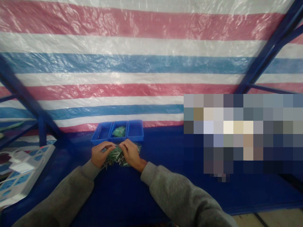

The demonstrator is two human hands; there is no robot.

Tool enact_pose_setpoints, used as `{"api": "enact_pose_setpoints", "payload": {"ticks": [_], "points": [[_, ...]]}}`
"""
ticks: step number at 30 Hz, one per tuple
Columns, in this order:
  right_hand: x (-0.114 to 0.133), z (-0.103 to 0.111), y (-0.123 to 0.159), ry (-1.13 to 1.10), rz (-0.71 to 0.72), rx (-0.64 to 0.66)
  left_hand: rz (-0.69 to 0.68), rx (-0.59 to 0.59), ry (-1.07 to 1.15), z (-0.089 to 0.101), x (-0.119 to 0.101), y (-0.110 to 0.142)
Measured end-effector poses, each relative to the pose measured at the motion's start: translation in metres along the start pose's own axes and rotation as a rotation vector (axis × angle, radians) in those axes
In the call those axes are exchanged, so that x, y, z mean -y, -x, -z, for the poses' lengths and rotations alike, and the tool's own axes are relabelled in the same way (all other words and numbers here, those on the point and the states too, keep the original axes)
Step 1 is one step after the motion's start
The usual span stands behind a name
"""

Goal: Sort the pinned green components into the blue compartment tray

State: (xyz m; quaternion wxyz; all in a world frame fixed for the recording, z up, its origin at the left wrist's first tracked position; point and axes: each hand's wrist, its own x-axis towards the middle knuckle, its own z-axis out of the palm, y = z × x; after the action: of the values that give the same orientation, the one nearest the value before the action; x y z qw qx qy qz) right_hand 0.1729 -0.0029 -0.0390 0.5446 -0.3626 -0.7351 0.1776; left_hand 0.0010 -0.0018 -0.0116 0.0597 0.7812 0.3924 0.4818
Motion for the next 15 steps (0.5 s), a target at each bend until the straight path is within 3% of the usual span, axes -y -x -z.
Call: {"api": "enact_pose_setpoints", "payload": {"ticks": [6,11,15], "points": [[-0.0033,-0.0011,-0.0009,0.029,-0.006,0.039,0.103,-0.010,0.124,-0.0030,0.0013,-0.0010],[-0.0003,0.0008,-0.0009,-0.002,-0.015,0.001,0.215,-0.087,0.341,-0.0060,0.0014,-0.0005],[0.0016,0.0017,-0.0006,-0.009,-0.017,-0.007,0.211,-0.051,0.235,-0.0052,0.0021,0.0012]]}}
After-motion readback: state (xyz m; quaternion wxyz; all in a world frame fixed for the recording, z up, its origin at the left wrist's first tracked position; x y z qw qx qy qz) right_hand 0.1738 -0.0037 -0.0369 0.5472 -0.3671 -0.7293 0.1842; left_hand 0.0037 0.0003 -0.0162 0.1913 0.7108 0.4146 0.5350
